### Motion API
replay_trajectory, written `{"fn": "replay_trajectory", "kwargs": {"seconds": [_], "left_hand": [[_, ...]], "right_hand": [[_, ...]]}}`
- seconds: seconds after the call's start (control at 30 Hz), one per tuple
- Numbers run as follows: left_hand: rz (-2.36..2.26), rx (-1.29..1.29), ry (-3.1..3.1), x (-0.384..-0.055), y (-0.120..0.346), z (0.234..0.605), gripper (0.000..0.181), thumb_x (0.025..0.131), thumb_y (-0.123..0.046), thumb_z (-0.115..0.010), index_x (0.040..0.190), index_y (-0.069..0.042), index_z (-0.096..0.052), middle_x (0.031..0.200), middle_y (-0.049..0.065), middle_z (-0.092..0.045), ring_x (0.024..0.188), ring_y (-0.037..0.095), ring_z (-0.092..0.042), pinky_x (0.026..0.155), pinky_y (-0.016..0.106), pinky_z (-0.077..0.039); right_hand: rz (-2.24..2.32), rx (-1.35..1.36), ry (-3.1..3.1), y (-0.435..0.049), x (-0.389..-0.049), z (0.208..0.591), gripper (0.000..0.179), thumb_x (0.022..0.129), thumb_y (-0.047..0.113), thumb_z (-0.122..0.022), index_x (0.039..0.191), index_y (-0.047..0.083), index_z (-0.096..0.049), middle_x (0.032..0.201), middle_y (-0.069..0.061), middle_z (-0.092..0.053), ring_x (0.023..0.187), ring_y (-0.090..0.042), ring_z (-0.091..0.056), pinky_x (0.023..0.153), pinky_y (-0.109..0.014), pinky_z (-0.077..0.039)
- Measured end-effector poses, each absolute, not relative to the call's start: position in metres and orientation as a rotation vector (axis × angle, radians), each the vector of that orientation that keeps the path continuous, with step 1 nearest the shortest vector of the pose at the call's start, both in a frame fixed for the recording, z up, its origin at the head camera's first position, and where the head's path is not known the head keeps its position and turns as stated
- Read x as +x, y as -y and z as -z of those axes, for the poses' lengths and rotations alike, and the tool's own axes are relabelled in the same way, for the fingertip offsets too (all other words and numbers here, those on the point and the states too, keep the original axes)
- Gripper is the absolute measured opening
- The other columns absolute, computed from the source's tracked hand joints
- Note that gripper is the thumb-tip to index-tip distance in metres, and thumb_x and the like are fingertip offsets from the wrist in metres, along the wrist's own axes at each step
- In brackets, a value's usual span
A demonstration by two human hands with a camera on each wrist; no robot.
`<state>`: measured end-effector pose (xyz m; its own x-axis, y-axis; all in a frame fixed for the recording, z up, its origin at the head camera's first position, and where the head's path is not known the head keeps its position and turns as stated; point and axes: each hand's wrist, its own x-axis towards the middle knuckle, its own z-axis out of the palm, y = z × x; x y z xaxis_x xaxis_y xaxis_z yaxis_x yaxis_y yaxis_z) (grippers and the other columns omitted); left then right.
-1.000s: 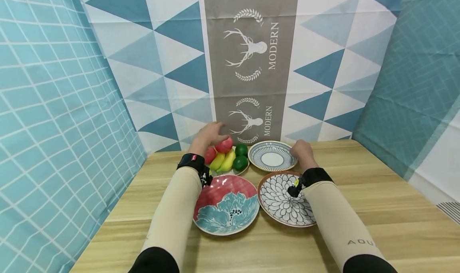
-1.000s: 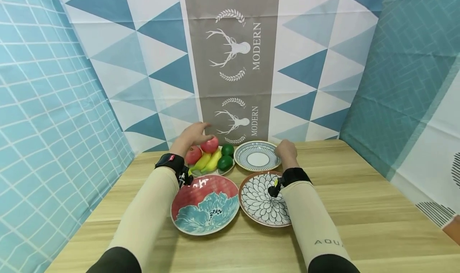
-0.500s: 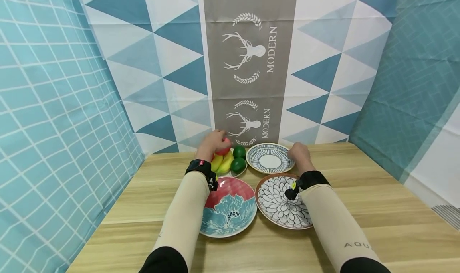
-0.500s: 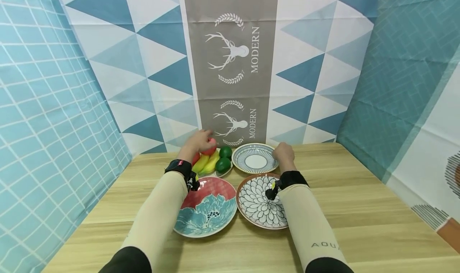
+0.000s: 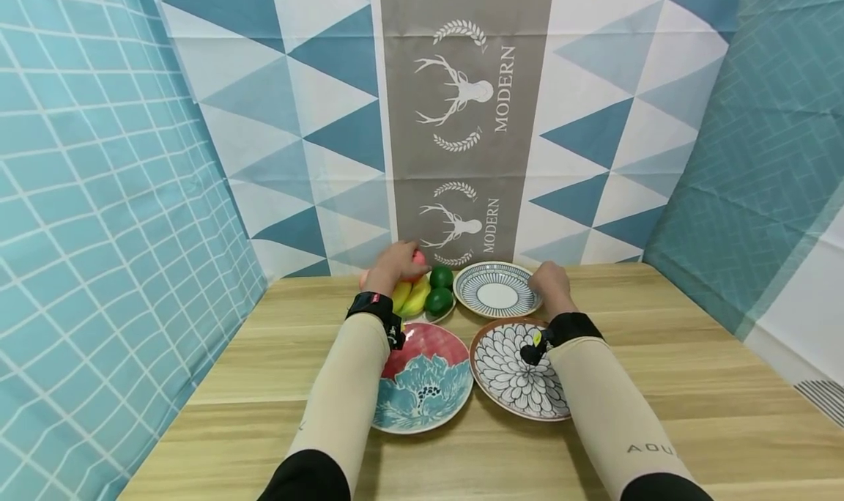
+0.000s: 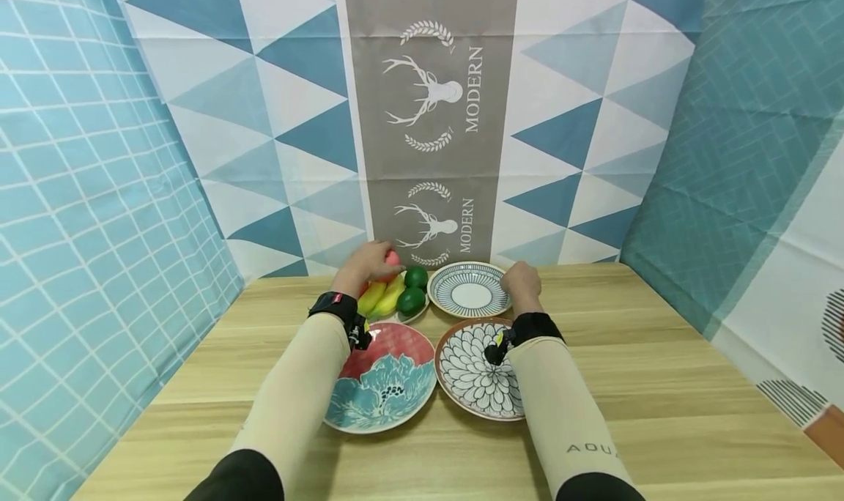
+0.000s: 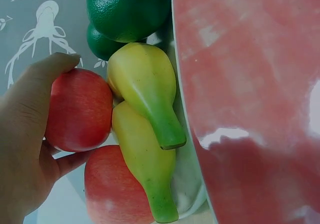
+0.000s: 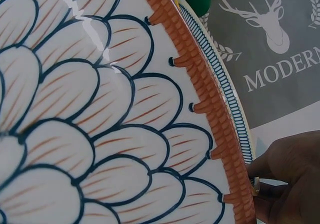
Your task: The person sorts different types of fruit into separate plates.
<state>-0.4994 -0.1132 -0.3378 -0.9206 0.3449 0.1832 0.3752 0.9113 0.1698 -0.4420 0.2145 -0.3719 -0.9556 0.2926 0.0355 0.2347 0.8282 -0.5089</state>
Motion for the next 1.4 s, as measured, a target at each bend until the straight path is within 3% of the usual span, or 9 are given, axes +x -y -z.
{"fn": "replay_trajectory", "kwargs": {"seconds": [0.4,0.67,1.4], "left_hand": [[0.33,-0.521,2.957,-0.495,0.111,0.349,0.069,0.089,-0.046,-0.065,0.145,-0.01,-0.045,0.145,0.019,-0.045,0.128,0.04,-0.045,0.107,0.05,-0.039],[0.342,-0.534,2.914,-0.497,0.105,0.354,0.076,0.089,-0.044,-0.067,0.149,-0.008,-0.04,0.15,0.022,-0.039,0.133,0.042,-0.042,0.109,0.05,-0.037],[0.355,-0.507,2.889,-0.507,0.109,0.352,0.077,0.083,-0.046,-0.073,0.146,-0.011,-0.045,0.143,0.018,-0.045,0.123,0.036,-0.049,0.103,0.045,-0.043]], "right_hand": [[-0.778,-0.448,2.882,-0.212,-0.439,0.377,0.026,0.09,0.009,-0.058,0.105,-0.012,-0.063,0.107,-0.028,-0.062,0.088,-0.035,-0.056,0.073,-0.041,-0.051],[-0.749,-0.457,2.884,-0.219,-0.442,0.383,0.025,0.09,0.009,-0.056,0.102,-0.012,-0.063,0.104,-0.028,-0.062,0.086,-0.034,-0.056,0.069,-0.039,-0.051],[-0.793,-0.458,2.88,-0.214,-0.441,0.374,0.025,0.09,0.008,-0.058,0.104,-0.012,-0.063,0.104,-0.026,-0.061,0.087,-0.033,-0.054,0.074,-0.039,-0.049]]}}
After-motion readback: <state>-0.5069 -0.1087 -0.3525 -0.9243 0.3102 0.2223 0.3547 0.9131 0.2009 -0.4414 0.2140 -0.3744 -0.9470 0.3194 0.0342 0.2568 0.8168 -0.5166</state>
